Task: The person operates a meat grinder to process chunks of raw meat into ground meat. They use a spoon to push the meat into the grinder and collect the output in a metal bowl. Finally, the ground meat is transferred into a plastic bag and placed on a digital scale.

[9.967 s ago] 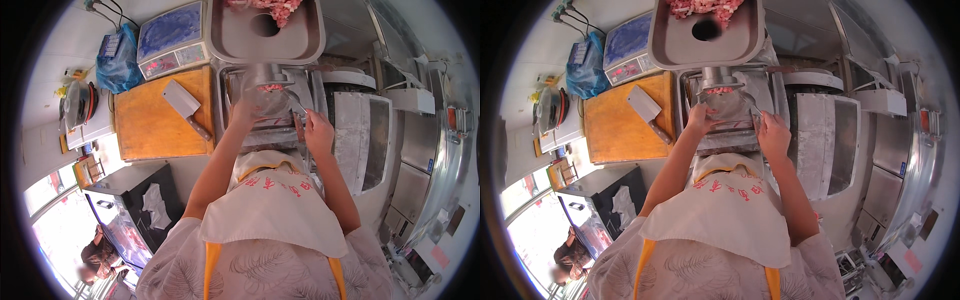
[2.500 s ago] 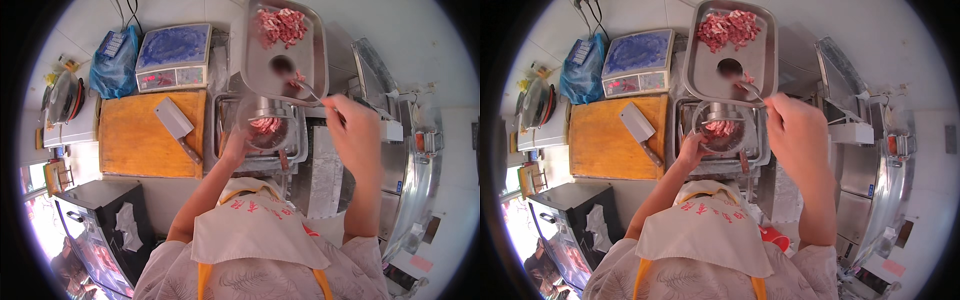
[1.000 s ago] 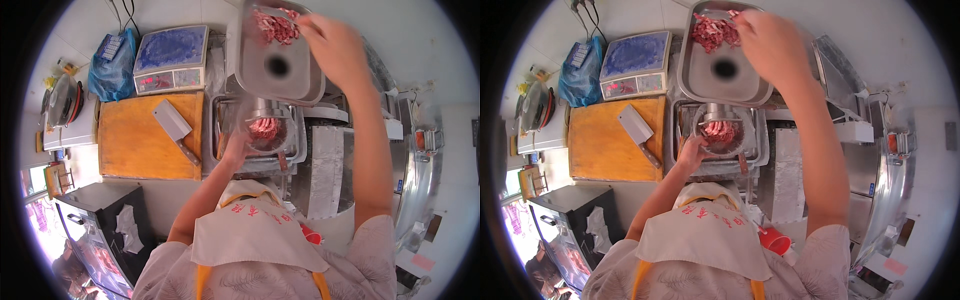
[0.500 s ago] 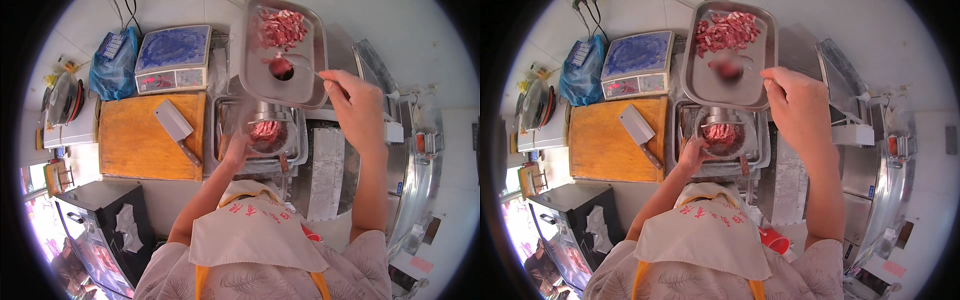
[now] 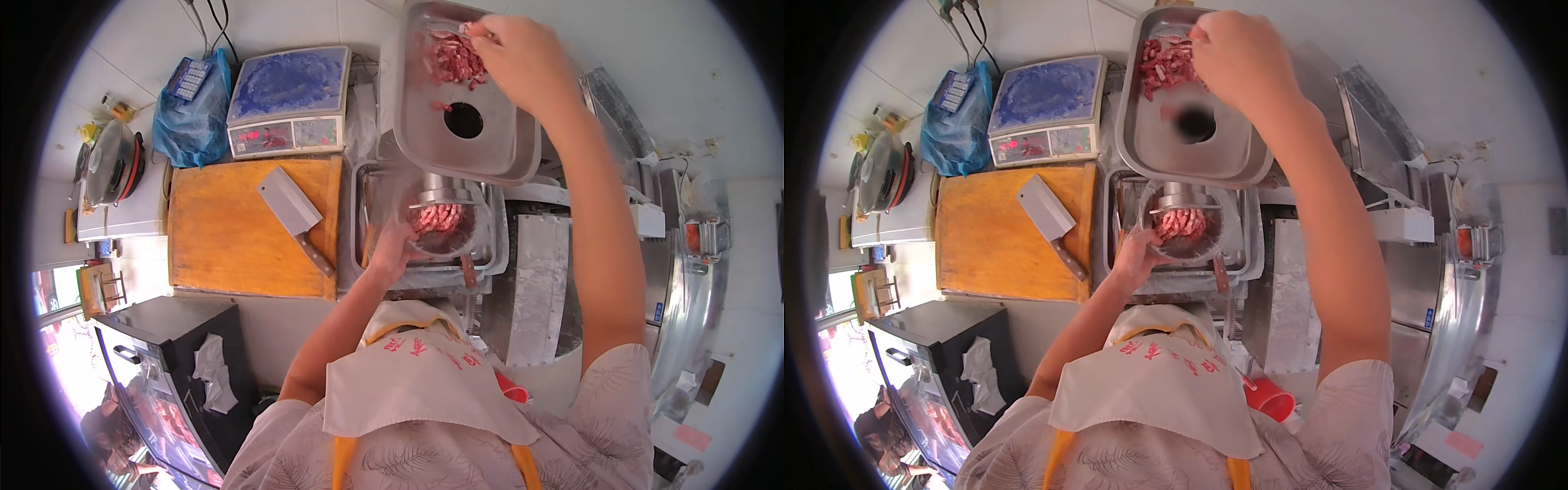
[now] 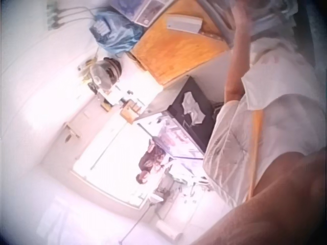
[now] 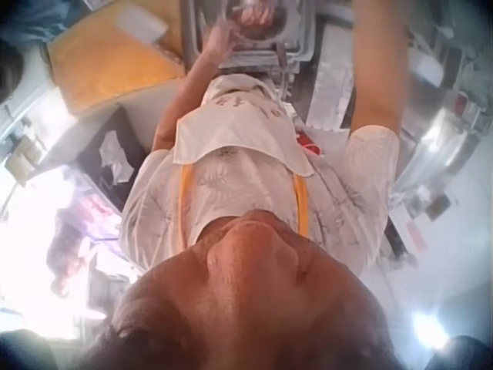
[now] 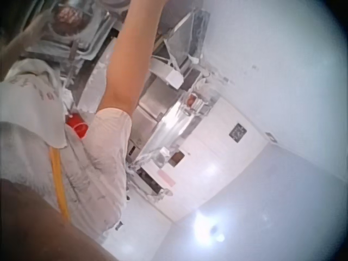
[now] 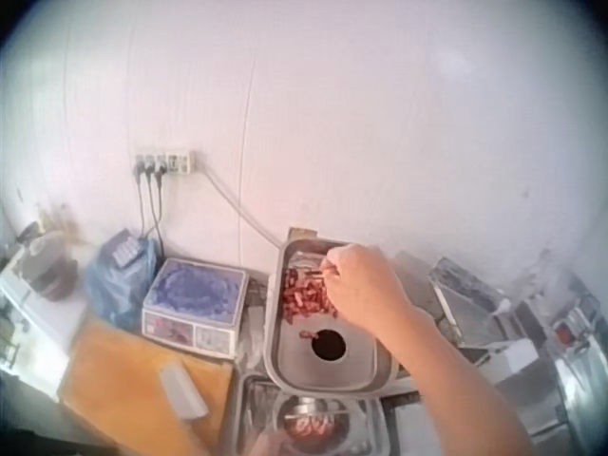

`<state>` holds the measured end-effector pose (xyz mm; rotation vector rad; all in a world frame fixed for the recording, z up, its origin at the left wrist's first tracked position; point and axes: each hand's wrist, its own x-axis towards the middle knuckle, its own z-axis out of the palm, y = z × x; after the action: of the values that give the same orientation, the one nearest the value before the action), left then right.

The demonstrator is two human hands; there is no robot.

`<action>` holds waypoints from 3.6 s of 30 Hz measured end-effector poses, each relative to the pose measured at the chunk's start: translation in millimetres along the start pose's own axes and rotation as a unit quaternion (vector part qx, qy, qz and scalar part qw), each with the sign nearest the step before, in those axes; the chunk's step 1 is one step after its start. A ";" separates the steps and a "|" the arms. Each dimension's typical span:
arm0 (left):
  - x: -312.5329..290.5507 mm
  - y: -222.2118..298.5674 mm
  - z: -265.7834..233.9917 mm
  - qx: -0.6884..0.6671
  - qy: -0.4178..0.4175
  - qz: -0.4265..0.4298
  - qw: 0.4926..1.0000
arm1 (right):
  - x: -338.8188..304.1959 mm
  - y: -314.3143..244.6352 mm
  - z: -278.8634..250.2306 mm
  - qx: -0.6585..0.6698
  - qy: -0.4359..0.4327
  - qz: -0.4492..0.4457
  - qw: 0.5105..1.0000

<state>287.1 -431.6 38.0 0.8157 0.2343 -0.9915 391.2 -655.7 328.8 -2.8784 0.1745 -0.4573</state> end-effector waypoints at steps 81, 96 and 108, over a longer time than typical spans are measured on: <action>4.7 -4.5 -8.2 0.011 0.013 -0.029 0.999 | -165.3 -12.1 -60.3 0.064 -0.044 0.032 0.996; 2.6 1.4 -2.2 0.017 0.017 -0.036 0.999 | 12.4 69.4 -17.7 0.025 -0.062 0.028 0.997; 10.7 2.9 -6.5 0.013 0.003 -0.013 1.000 | -107.3 13.5 -61.2 0.090 0.042 0.046 0.994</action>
<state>296.5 -433.1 29.4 0.8402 0.2380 -1.0183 269.2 -664.7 351.0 -2.6637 0.2652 -0.5461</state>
